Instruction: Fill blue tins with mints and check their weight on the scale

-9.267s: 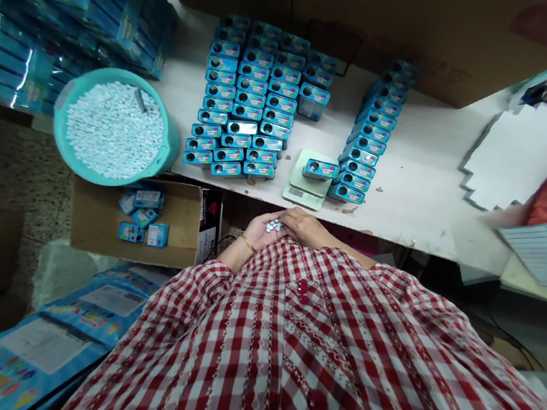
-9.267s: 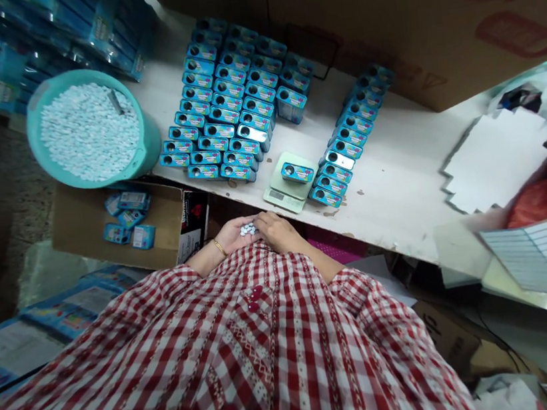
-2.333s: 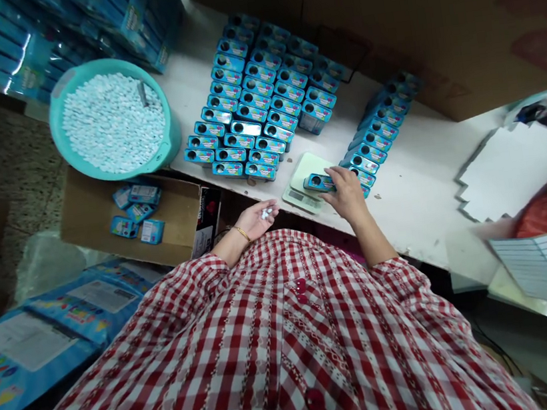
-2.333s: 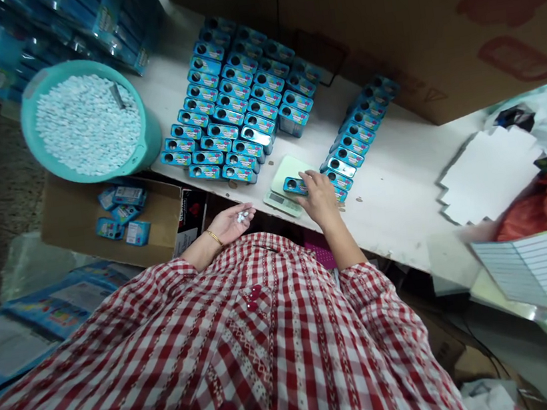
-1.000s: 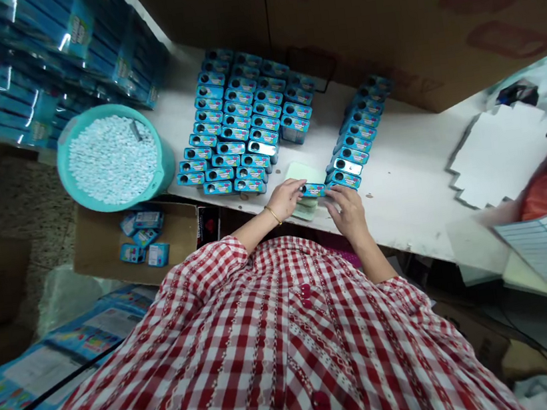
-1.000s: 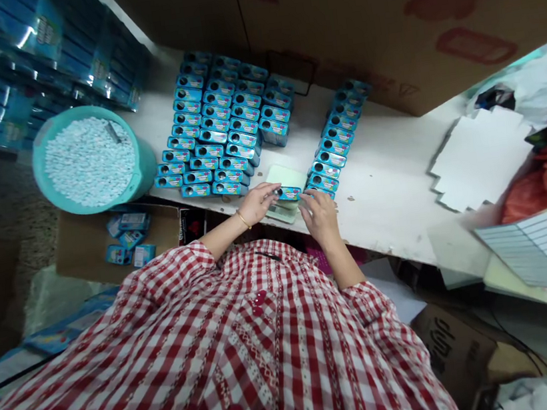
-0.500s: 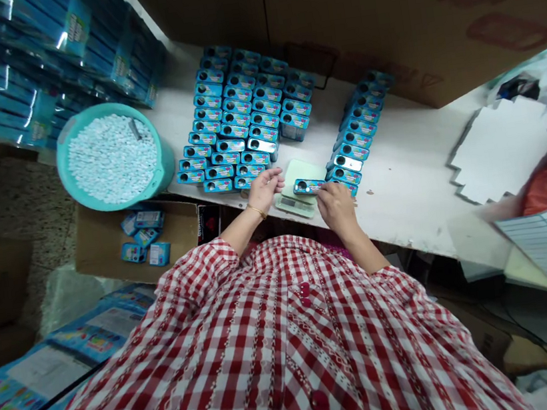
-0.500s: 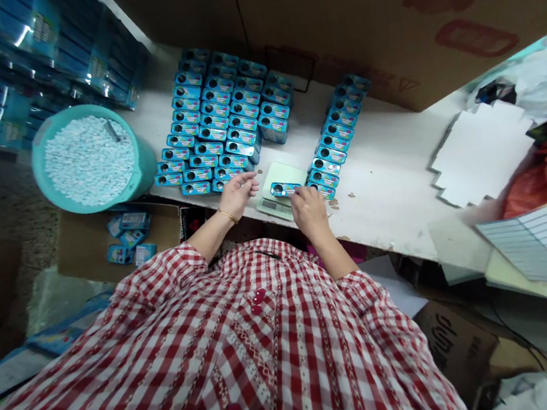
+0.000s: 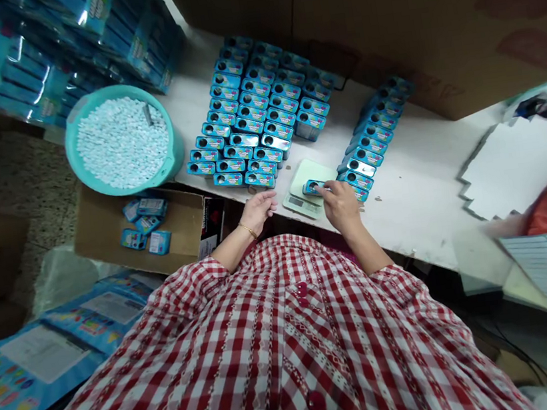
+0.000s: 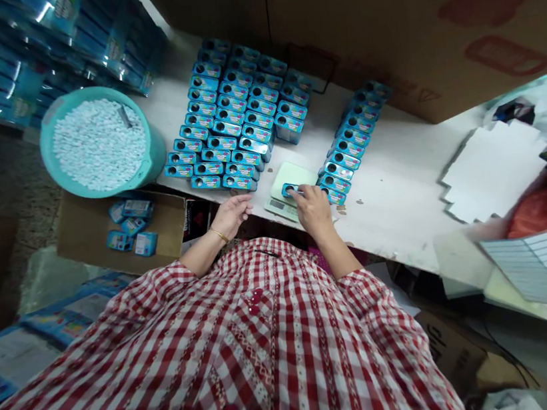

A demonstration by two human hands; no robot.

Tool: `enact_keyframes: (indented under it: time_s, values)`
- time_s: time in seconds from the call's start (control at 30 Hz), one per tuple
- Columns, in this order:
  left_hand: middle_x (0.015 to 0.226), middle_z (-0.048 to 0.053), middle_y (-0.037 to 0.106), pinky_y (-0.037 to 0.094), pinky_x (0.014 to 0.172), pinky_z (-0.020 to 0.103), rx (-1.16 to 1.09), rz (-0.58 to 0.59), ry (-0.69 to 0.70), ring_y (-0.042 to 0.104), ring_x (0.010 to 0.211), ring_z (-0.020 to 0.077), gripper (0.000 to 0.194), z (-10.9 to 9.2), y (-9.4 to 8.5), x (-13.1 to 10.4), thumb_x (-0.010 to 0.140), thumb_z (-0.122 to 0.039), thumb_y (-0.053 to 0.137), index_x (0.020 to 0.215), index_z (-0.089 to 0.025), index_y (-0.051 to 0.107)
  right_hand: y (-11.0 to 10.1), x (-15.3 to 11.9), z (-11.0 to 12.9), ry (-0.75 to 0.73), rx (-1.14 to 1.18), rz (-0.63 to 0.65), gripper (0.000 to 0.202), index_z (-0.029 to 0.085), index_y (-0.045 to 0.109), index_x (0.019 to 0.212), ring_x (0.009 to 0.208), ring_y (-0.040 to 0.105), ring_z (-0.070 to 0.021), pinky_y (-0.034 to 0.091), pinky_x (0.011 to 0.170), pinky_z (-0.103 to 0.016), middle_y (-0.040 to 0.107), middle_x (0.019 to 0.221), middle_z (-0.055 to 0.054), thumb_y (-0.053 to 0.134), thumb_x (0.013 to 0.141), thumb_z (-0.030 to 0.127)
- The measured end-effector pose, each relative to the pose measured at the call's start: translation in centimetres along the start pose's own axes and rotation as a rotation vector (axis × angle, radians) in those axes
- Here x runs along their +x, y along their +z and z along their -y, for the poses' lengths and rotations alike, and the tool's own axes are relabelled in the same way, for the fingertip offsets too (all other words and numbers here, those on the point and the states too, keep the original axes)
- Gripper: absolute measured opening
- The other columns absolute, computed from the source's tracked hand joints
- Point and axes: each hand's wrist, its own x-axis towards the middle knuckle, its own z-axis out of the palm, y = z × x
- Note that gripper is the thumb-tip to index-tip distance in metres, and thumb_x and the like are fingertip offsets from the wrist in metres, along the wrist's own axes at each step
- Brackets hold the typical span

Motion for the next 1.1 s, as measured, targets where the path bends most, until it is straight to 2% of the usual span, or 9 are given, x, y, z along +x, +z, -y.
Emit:
enact_keyframes:
  time_s: [0.17,0.27,0.4,0.53,0.73,0.87,0.93,1.0,1.1]
  values:
    - [0.061,0.001,0.059,0.034,0.045,0.014,-0.071,-0.025,-0.048,0.05,0.051,0.0045,0.007,0.1,-1.3,-0.4,0.077,-0.007,0.056,0.081,-0.01,0.061,-0.8,-0.5,-2.7,0.071,0.105,-0.101,0.033,0.021,0.06,0.116,0.1,0.048,-0.0245,0.04,0.085,-0.04,0.057,0.11,-0.011,0.041,0.09,0.028]
    - [0.061,0.002,0.059,0.04,0.049,0.015,-0.135,-0.05,-0.072,0.053,0.053,0.0055,0.008,0.0,-2.0,-0.5,0.077,-0.006,0.055,0.079,-0.009,0.062,-0.6,-0.4,-3.6,0.099,0.106,-0.087,0.04,0.02,0.054,0.123,0.107,0.047,-0.0276,0.039,0.088,-0.043,0.054,0.119,-0.012,0.049,0.086,0.036]
    - [0.066,0.004,0.061,0.05,0.065,0.02,-0.205,-0.056,-0.09,0.06,0.065,0.0083,0.016,0.0,-2.9,-0.3,0.068,0.003,0.054,0.076,-0.009,0.063,0.0,0.0,-3.3,0.082,0.068,0.003,0.051,0.02,0.048,0.128,0.112,0.044,-0.0305,0.038,0.089,-0.045,0.05,0.126,-0.014,0.055,0.082,0.041]
    - [0.07,0.005,0.064,0.052,0.073,0.022,-0.236,-0.07,-0.09,0.062,0.072,0.0093,0.023,0.0,-3.6,-0.1,0.062,0.007,0.053,0.075,-0.008,0.064,0.3,0.6,-2.4,0.061,0.017,0.061,0.054,0.019,0.046,0.129,0.11,0.044,-0.0311,0.039,0.087,-0.045,0.05,0.127,-0.013,0.058,0.08,0.038]
    - [0.068,0.004,0.064,0.052,0.069,0.019,-0.244,-0.095,-0.107,0.063,0.069,0.0083,0.021,0.1,-4.4,-0.1,0.066,0.006,0.054,0.077,-0.009,0.064,0.6,1.7,-1.7,0.034,-0.025,0.142,0.058,0.018,0.047,0.129,0.106,0.045,-0.0309,0.041,0.082,-0.042,0.051,0.125,-0.013,0.064,0.075,0.033]
    - [0.068,0.004,0.065,0.05,0.062,0.017,-0.233,-0.083,-0.121,0.063,0.065,0.0083,0.019,0.2,-5.0,-0.1,0.068,0.004,0.057,0.08,-0.009,0.064,0.8,1.9,-1.9,0.032,-0.026,0.156,0.042,0.016,0.054,0.119,0.097,0.048,-0.0286,0.042,0.08,-0.04,0.057,0.113,-0.013,0.058,0.078,0.027]
    - [0.069,0.005,0.065,0.049,0.059,0.016,-0.223,-0.081,-0.132,0.062,0.063,0.0079,0.017,0.4,-5.2,-0.1,0.068,0.003,0.059,0.08,-0.009,0.064,0.7,2.3,-2.1,0.04,-0.016,0.123,0.036,0.016,0.056,0.114,0.093,0.049,-0.0276,0.042,0.08,-0.039,0.059,0.106,-0.012,0.055,0.08,0.026]
    - [0.068,0.005,0.065,0.048,0.056,0.016,-0.214,-0.087,-0.15,0.061,0.06,0.0074,0.015,0.7,-5.2,-0.1,0.068,0.002,0.062,0.079,-0.009,0.064,0.7,3.5,-2.4,0.056,0.001,0.035,0.035,0.017,0.055,0.115,0.093,0.05,-0.0274,0.043,0.081,-0.039,0.059,0.104,-0.011,0.052,0.081,0.028]
    - [0.067,0.005,0.065,0.047,0.054,0.016,-0.206,-0.088,-0.17,0.06,0.058,0.0072,0.014,1.0,-5.2,-0.3,0.068,0.001,0.063,0.077,-0.009,0.064,1.2,7.3,-2.5,0.095,0.018,-0.101,0.038,0.017,0.053,0.119,0.097,0.049,-0.0284,0.043,0.084,-0.041,0.057,0.107,-0.013,0.05,0.083,0.028]
